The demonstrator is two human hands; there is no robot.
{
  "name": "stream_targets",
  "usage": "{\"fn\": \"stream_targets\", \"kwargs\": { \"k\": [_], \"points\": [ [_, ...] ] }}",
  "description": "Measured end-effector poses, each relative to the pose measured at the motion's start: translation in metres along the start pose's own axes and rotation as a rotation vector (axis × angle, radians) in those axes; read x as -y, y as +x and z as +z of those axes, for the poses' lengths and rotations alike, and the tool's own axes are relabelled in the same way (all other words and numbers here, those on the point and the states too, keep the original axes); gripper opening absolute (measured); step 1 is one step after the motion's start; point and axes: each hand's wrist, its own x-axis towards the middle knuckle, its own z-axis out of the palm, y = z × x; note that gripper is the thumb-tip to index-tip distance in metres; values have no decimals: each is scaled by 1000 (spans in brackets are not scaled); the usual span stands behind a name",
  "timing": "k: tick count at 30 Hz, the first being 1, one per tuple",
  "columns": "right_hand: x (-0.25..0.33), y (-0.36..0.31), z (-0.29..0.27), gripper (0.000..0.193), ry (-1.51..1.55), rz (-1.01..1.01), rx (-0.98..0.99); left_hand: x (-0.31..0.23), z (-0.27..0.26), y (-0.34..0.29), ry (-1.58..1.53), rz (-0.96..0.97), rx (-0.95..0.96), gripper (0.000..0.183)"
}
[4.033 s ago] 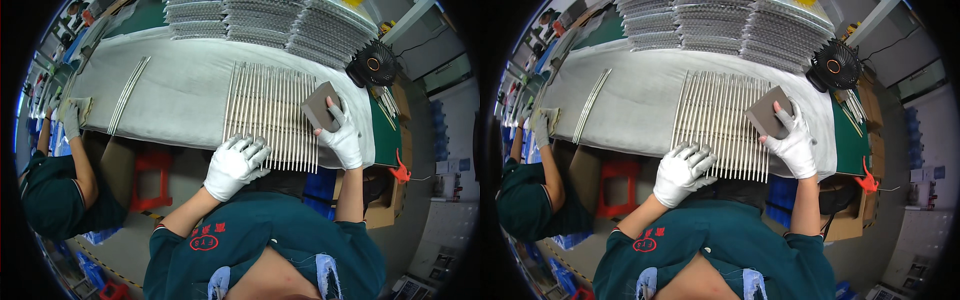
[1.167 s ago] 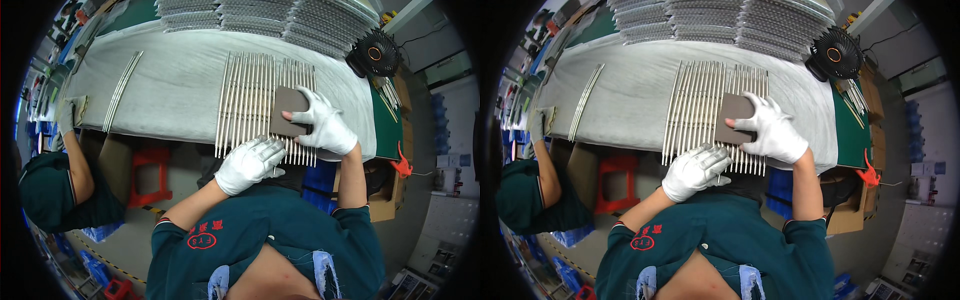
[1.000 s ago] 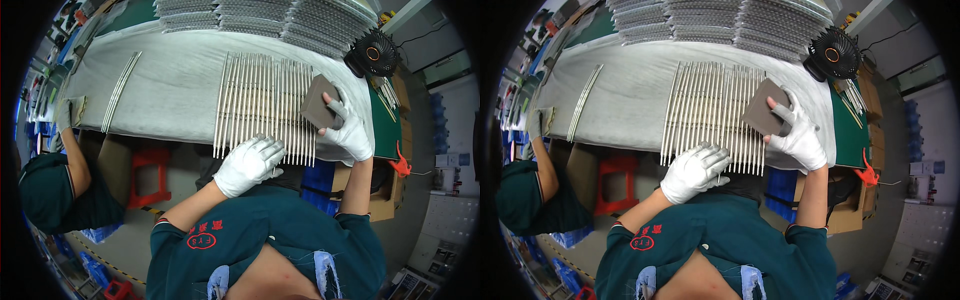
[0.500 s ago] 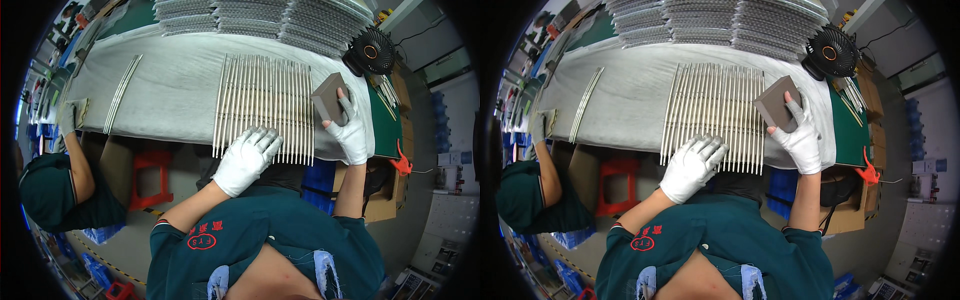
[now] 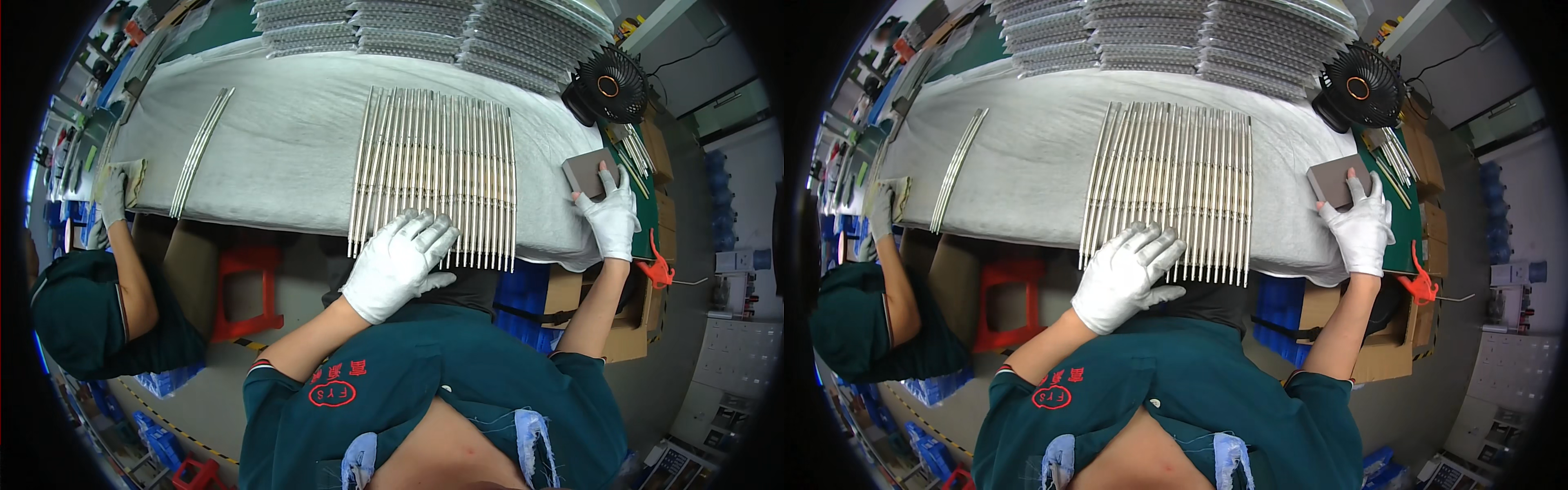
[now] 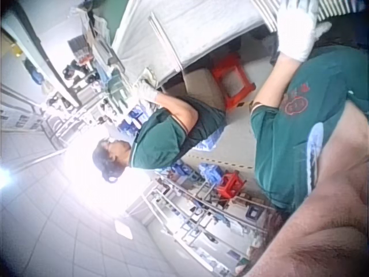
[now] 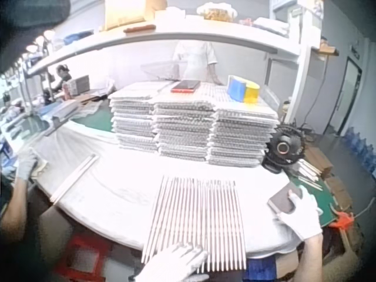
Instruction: The person uses a rectangular sanding block to polish a set of long, thin metal rods arranged in parallel on a white cloth-covered table. The person repeatedly rubs the sanding block along the length of the rods, moving from one end to the other, and occasionally repositioning the rods to ensure even coverage.
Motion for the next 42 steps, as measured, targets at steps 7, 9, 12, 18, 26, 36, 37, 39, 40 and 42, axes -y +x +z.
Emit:
{"fn": "stream_targets", "kwargs": {
  "k": [7, 9, 12, 18, 26, 36, 37, 39, 40, 42],
  "points": [
    [31, -12, 0, 76, 543, -280, -46, 1, 8, 0, 113, 44, -44, 57],
    [61, -17, -8, 73, 612, -411, 96, 4, 11, -1, 95, 83, -74, 56],
    [92, -7, -11, 68, 558, -583, 193, 8, 14, -7, -16, 147, -95, 53],
    [159, -1, -26, 59, 385, -822, 358, 8, 16, -6, -43, 180, -181, 47],
    [160, 0, -13, 55, 523, -920, 307, 9, 16, -8, -58, 162, -184, 46],
    [161, 4, -4, 56, 494, -881, 299, 10, 17, -7, -76, 188, -181, 49],
    [159, 5, -10, 57, 476, -834, 339, 10, 16, -9, -83, 181, -181, 50],
    [139, 13, -14, 58, 461, -752, 369, 11, 16, -10, -91, 172, -187, 50],
    [122, 19, -12, 58, 464, -718, 357, 10, 16, -10, -90, 172, -194, 50],
    [116, 21, -12, 59, 454, -713, 340, 10, 15, -9, -81, 171, -184, 49]
  ]
}}
